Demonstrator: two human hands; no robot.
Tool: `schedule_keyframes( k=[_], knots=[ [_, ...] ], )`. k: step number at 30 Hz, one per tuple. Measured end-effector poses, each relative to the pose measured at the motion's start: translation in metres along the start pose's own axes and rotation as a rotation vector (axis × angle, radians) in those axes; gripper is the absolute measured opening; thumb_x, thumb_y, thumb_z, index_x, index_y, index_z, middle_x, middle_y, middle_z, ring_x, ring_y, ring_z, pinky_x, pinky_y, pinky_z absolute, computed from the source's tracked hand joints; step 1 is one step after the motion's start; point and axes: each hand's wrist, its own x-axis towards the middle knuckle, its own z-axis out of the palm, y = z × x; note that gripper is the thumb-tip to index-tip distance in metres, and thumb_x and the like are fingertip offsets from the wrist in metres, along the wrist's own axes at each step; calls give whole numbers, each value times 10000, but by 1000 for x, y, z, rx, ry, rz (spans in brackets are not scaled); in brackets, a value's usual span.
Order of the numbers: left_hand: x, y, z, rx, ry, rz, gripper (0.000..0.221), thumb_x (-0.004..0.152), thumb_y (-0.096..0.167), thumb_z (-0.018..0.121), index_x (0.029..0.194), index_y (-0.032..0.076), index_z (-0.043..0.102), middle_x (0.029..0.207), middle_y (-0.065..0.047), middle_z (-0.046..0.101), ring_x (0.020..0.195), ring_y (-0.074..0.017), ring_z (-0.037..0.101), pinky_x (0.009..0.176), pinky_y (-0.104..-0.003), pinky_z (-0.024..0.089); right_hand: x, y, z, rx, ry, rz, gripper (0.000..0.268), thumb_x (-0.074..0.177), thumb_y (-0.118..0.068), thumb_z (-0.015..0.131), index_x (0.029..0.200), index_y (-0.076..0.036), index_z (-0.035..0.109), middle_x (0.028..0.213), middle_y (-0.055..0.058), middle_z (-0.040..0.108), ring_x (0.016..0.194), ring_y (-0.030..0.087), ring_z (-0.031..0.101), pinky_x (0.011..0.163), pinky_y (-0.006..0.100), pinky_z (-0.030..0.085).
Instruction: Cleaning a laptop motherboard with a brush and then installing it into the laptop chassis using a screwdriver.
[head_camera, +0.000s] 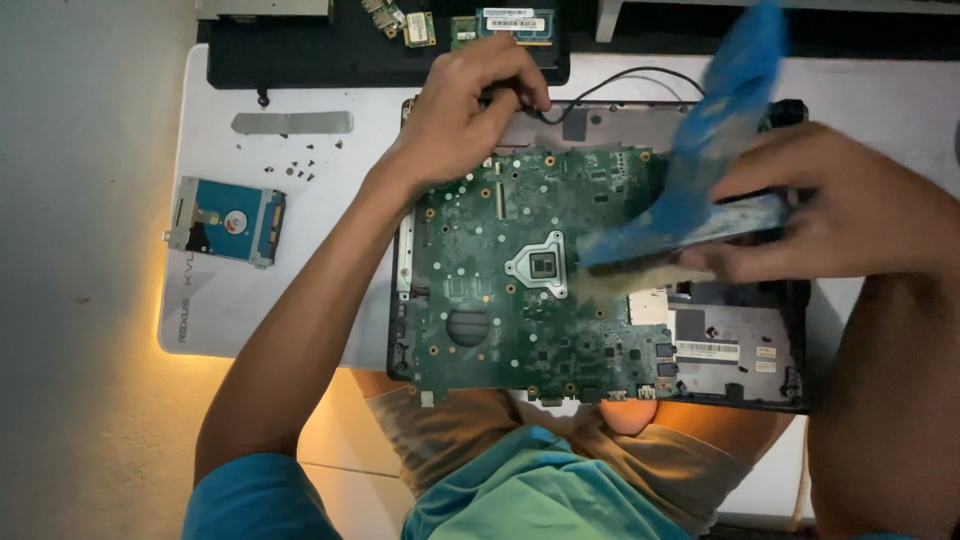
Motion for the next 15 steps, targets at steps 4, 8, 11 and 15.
schedule_keyframes(
  k=[4, 8, 11, 15],
  knots=[
    [1, 3, -3, -13, -4, 17, 309, 941, -191, 572, 1082, -39, 801, 1090, -123, 720, 898, -267, 714, 813, -391, 571, -6, 19, -10, 179, -249, 10, 460, 588, -309, 1038, 1037, -246, 955, 658, -92, 1011, 423, 80, 914, 399, 243, 740],
    [-1, 2, -2, -31, 0, 24, 348, 919, -201, 549, 1090, -30, 799, 1083, -119, 712, 884, -247, 673, 787, -371, 525, -12, 20, -17, 92, -196, -68, 471, 570, -192, 1052, 1026, -309, 1057, 710, -92, 983, 400, 79, 880, 415, 291, 649],
    [0, 2, -3, -35, 0, 29, 345, 925, -211, 565, 1097, -23, 797, 1091, -113, 707, 872, -230, 660, 762, -358, 510, 15, -19, 10, 116, 20, -235, 410, 724, -189, 984, 1124, -159, 900, 885, -18, 985, 517, 86, 851, 522, 257, 651],
    [0, -1, -2, -13, -5, 63, 315, 941, -186, 586, 1093, -7, 795, 1084, -106, 704, 900, -258, 662, 808, -390, 522, 40, -45, 58, -131, 291, -152, 333, 844, -210, 937, 1096, 4, 904, 841, 115, 808, 558, 241, 647, 589, 403, 476]
  ],
)
